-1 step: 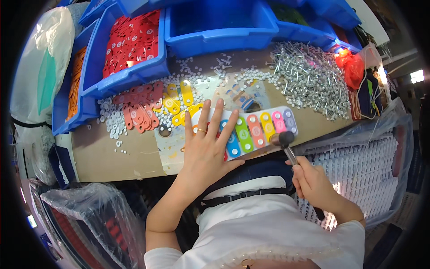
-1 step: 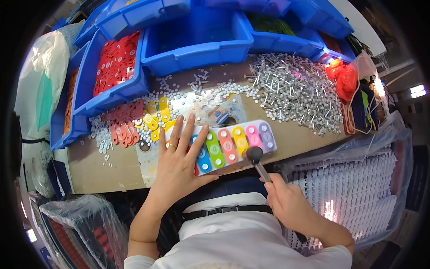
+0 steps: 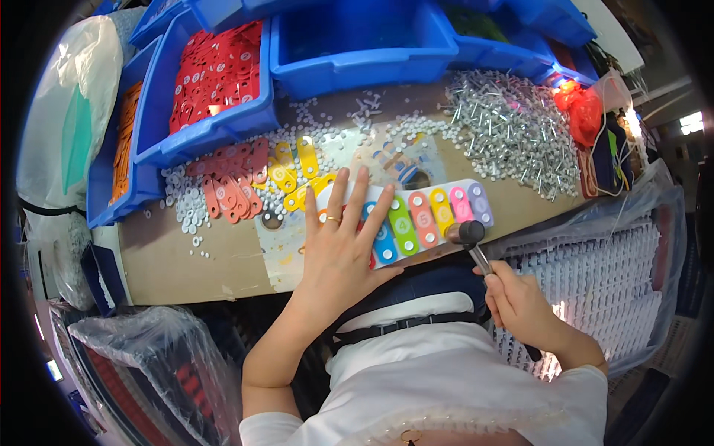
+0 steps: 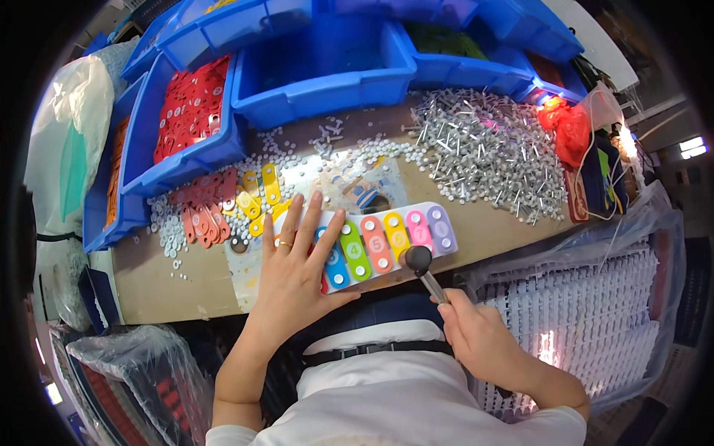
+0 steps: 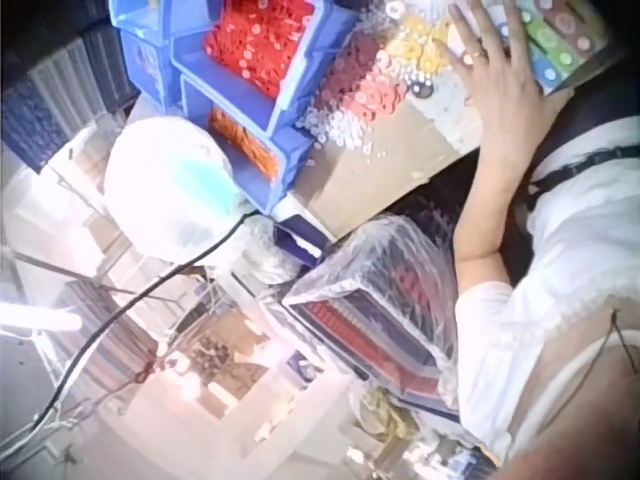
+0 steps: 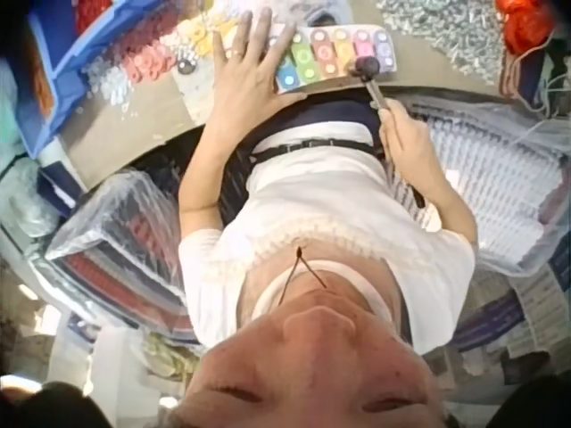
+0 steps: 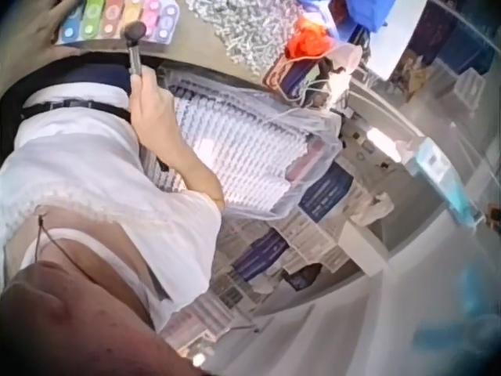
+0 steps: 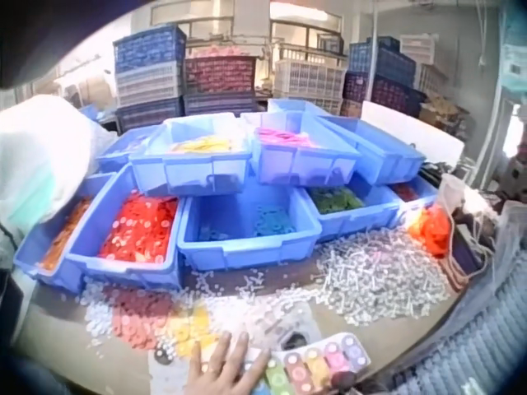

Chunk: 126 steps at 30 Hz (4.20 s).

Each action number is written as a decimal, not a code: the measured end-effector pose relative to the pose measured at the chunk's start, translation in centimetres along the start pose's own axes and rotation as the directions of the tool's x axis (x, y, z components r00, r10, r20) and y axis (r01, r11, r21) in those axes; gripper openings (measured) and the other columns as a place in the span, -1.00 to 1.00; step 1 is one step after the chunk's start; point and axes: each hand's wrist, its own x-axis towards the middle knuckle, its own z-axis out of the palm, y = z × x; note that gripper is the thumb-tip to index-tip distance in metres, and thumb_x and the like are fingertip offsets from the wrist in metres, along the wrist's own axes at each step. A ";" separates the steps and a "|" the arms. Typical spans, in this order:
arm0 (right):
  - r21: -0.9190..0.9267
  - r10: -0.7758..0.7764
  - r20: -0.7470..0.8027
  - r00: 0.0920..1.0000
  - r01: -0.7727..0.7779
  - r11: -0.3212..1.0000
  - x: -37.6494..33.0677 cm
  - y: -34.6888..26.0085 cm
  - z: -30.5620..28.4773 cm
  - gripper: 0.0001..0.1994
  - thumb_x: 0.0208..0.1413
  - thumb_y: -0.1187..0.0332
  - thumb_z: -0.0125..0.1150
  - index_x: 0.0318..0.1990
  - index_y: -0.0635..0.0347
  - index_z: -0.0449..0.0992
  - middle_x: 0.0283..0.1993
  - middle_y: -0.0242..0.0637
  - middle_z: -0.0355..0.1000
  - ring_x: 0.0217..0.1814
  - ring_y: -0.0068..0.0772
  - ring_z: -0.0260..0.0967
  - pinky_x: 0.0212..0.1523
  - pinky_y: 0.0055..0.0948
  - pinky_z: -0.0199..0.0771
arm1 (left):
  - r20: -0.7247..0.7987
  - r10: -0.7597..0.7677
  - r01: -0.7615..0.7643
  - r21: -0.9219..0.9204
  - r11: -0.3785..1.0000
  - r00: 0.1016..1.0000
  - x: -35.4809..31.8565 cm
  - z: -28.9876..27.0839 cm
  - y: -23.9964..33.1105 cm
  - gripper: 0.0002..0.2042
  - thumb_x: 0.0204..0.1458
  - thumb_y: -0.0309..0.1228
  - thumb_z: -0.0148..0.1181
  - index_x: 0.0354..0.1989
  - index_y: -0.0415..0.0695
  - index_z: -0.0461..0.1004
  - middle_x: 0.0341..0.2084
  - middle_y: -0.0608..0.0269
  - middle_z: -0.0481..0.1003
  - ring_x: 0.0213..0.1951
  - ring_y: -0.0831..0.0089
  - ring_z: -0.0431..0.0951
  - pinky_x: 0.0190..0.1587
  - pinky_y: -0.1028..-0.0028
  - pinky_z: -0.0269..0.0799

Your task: Assembling colorful toy xylophones by attaching metal keys to a plastic frame and testing them with a mallet.

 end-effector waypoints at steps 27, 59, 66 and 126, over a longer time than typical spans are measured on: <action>0.580 0.265 -0.528 0.807 0.116 0.806 4.2 6.7 -6.1 -0.64 0.39 0.23 -0.18 0.15 0.29 0.34 -0.58 -0.46 0.26 -0.77 -0.74 0.10 -0.78 -0.72 0.04 | 0.087 0.028 -0.031 0.034 0.999 0.996 0.5 -1.2 0.4 0.00 -0.34 0.12 0.42 0.35 0.00 0.17 0.40 0.00 -0.05 0.43 -0.04 -0.15 0.37 -0.10 -0.37; 0.278 -1.000 0.022 -0.021 0.960 -0.014 10.2 -15.0 13.7 -0.47 0.12 0.24 0.28 0.14 0.24 0.18 0.04 -0.05 0.26 0.03 -0.19 0.23 -0.06 -0.29 0.24 | -0.713 -0.701 -0.253 -0.683 0.685 0.026 -16.7 -3.0 4.3 -0.75 0.23 -0.45 -0.03 0.03 -0.25 0.22 -0.12 0.11 0.35 -0.10 0.33 0.40 -0.03 0.34 0.34; 0.128 -0.894 0.335 -0.297 0.955 -0.269 9.7 -24.9 24.4 -0.33 -0.09 0.18 0.39 0.21 0.15 0.30 0.16 -0.12 0.28 0.23 -0.05 0.20 0.25 -0.08 0.11 | -0.675 -0.424 0.292 -0.682 0.670 -0.604 -37.0 -13.9 3.1 -0.56 0.23 -0.37 0.06 0.22 -0.14 0.09 -0.07 0.09 0.46 -0.07 0.37 0.52 0.01 0.43 0.44; -0.295 -0.880 0.364 -0.304 0.859 -0.419 11.7 -21.4 29.8 -0.43 0.05 -0.11 0.21 0.12 -0.09 0.20 0.03 -0.17 0.23 0.22 -0.01 0.17 0.30 0.09 -0.10 | 0.370 -0.768 0.673 -0.373 -0.639 -0.523 -47.4 12.9 -18.2 0.43 -0.38 0.26 0.39 0.35 -0.33 -0.60 0.32 -0.50 -0.18 0.24 -0.12 0.27 0.18 0.21 0.35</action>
